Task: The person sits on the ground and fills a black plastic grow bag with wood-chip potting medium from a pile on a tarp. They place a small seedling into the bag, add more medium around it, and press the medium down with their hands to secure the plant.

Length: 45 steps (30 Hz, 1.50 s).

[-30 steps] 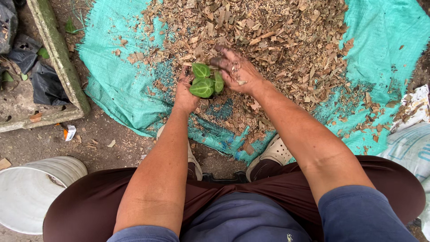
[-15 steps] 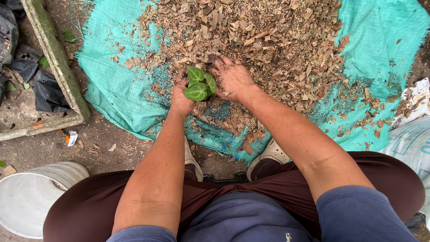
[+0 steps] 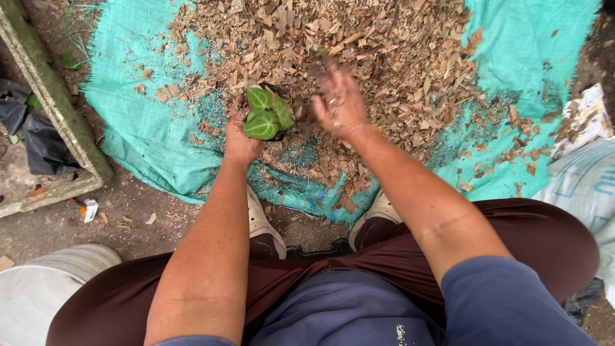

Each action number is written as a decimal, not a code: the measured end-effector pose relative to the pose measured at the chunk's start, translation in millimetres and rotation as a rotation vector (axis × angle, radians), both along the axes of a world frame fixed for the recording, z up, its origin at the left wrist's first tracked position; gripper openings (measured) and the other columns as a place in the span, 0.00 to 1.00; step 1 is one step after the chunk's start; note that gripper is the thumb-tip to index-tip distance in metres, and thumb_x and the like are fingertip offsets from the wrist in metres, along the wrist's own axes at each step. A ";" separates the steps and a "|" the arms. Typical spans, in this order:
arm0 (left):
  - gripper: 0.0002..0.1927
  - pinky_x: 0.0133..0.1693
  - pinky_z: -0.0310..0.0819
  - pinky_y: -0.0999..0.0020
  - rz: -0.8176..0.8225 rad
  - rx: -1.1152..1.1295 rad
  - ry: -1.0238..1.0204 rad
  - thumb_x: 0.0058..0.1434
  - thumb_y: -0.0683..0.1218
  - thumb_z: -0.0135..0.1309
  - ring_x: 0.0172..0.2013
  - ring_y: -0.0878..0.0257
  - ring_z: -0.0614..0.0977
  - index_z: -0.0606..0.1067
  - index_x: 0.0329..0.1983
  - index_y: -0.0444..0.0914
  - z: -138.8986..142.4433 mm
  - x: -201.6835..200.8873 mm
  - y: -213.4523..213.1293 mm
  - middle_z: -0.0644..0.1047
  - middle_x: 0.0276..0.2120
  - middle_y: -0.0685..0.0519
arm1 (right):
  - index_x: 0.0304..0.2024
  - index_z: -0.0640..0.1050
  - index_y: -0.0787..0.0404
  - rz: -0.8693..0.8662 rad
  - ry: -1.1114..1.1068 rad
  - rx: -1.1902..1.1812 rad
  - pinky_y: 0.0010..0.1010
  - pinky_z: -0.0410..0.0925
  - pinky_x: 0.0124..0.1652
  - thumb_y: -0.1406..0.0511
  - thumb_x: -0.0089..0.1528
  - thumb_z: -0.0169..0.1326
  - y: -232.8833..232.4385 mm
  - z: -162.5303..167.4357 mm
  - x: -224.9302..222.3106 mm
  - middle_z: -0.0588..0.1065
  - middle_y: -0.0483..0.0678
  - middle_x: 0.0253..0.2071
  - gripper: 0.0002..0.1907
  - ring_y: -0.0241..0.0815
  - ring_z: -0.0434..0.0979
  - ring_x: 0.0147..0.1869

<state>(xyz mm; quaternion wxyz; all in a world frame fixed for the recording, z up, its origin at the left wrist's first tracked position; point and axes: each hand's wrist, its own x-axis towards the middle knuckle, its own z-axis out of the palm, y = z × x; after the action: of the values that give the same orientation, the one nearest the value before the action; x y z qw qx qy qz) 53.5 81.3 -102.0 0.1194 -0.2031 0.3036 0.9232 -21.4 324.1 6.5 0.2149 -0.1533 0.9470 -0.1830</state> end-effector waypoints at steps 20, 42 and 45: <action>0.19 0.57 0.79 0.54 0.260 -0.119 -0.173 0.70 0.39 0.38 0.55 0.49 0.80 0.58 0.64 0.36 18.8 10.0 -5.1 0.73 0.60 0.40 | 0.66 0.72 0.46 -0.270 -0.722 0.222 0.42 0.78 0.45 0.65 0.62 0.57 12.5 -21.6 40.5 0.78 0.54 0.49 0.29 0.44 0.78 0.43; 0.53 0.62 0.59 0.52 -0.302 -1.203 -0.211 0.67 0.52 0.65 0.64 0.42 0.65 0.41 0.74 0.24 39.4 43.5 -12.0 0.60 0.65 0.27 | 0.62 0.65 0.58 -0.942 -0.479 -1.065 0.33 0.77 0.48 0.78 0.64 0.44 -76.0 1.6 100.3 0.72 0.56 0.59 0.24 0.43 0.76 0.51; 0.48 0.66 0.63 0.49 -0.119 -1.559 0.437 0.63 0.50 0.66 0.65 0.43 0.70 0.49 0.73 0.28 53.0 47.9 -4.9 0.66 0.66 0.29 | 0.56 0.73 0.59 -0.756 -0.408 -0.816 0.37 0.76 0.49 0.69 0.67 0.51 -77.3 -4.6 105.4 0.78 0.56 0.54 0.14 0.46 0.80 0.50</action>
<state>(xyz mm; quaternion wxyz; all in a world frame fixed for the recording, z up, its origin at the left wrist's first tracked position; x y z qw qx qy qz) 101.4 76.4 -49.0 -0.0694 -0.0263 0.8862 0.4573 84.0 246.9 1.9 0.2364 0.1625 0.7284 -0.6222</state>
